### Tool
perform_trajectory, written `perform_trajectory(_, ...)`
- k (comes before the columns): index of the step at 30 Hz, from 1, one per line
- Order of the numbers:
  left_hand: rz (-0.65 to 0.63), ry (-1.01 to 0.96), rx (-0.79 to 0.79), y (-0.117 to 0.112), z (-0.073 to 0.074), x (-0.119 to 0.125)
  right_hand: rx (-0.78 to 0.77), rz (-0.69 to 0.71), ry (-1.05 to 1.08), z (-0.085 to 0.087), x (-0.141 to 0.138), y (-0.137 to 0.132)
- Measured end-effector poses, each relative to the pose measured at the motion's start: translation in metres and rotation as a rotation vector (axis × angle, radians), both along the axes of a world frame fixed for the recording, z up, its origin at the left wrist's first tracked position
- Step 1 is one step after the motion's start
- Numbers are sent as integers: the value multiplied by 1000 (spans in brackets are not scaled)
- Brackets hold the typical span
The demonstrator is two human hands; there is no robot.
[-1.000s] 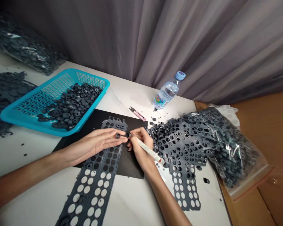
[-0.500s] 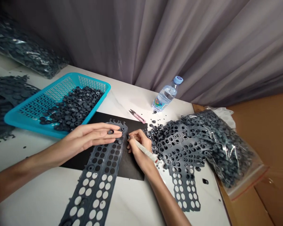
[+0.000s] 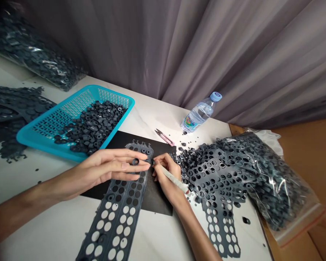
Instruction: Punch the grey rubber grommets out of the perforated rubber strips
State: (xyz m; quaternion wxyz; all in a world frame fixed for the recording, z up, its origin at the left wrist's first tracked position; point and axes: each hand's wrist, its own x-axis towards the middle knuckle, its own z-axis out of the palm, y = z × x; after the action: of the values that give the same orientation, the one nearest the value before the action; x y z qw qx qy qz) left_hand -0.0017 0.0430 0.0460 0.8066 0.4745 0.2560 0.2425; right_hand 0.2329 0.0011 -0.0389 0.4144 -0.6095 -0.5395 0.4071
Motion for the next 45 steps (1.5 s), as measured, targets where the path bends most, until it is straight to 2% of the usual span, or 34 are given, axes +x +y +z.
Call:
perform_trajectory(7, -27, 12, 36, -5, 1, 5, 3, -1, -18, 3, 0, -1)
perform_trajectory(12, 21, 64, 199, -3, 11, 3, 10, -10, 2, 0, 0, -1)
perform_trajectory(14, 134, 200, 360, 4, 14, -12, 21, -21, 30, -2, -1, -1)
perform_trajectory(17, 537, 600, 744, 23, 12, -53, 38, -56, 51, -2, -4, -2)
perform_trajectory(18, 635, 765, 855, 31, 9, -69, 37, -69, 47, -2, -5, -2)
perform_trajectory(20, 672, 1060, 1058, 44, 3, -94, 24, -91, 29, 1, -6, -2)
perform_trajectory(22, 694, 1068, 1216, 50, -1, -106, 15, -96, 15, 4, -6, 0)
perform_trajectory(23, 674, 1045, 1288, 51, -2, -104, 14, -85, 16, 6, -6, 1)
perform_trajectory(25, 589, 1014, 1424, 46, -3, -85, 26, -51, 34, 9, -4, 4)
perform_trajectory(27, 433, 911, 1576, 36, -7, -51, 39, -19, 72, 10, -1, 7)
perform_trajectory(28, 307, 856, 1635, 32, -11, -32, 42, -7, 95, 9, 0, 9)
perform_trajectory(29, 173, 841, 1645, 28, -16, -14, 43, 0, 114, 8, 1, 10)
perform_trajectory(32, 91, 834, 1582, 27, -37, 24, 36, 18, 156, 3, 1, 11)
perform_trajectory(36, -27, 708, 1410, 38, -56, 30, 46, 50, 202, -1, 0, 9)
perform_trajectory(41, -37, 730, 1327, 41, -57, 28, 7, 111, 184, 1, 2, 8)
perform_trajectory(45, -45, 714, 1216, 41, -60, 30, -1, 89, 175, 2, 1, 8)
